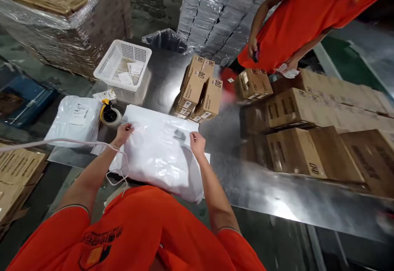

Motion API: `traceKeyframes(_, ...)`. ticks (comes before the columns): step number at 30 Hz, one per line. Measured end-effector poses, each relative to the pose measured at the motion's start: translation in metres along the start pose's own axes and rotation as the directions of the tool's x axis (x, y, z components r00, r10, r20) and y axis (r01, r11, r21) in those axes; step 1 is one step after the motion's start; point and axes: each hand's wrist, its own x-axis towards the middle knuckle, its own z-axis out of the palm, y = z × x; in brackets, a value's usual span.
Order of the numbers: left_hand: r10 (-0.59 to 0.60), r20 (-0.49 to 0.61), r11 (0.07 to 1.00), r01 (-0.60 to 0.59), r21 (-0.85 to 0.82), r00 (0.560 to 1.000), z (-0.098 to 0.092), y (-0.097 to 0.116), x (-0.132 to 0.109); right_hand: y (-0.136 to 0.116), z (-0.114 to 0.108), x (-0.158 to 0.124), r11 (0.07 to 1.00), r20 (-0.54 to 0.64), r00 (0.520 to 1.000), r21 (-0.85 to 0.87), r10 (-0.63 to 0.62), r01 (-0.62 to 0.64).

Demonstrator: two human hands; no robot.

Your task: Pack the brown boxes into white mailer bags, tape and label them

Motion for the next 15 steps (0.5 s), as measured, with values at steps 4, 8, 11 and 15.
traceKeyframes(4,0.292,-0.02,0.955,-0.291,0.056,0.956,0.001,0.013,-0.017,-0.071,0.088,0.025,0.96,0.256,0.939,0.215,-0.23,0.177)
traceKeyframes(8,0.449,-0.054,0.891,-0.443,0.094,0.892,0.003,0.017,-0.03,-0.106,0.148,0.022,0.85,0.478,0.77,0.505,-0.422,0.153)
traceKeyframes(11,0.468,-0.162,0.884,-0.456,0.107,0.869,0.007,0.013,-0.03,-0.106,0.162,0.01,0.826,0.532,0.724,0.556,-0.439,0.092)
traceKeyframes(15,0.394,-0.268,0.914,-0.406,0.009,0.879,0.013,0.01,-0.026,-0.101,0.167,-0.005,0.815,0.461,0.755,0.556,-0.467,0.165)
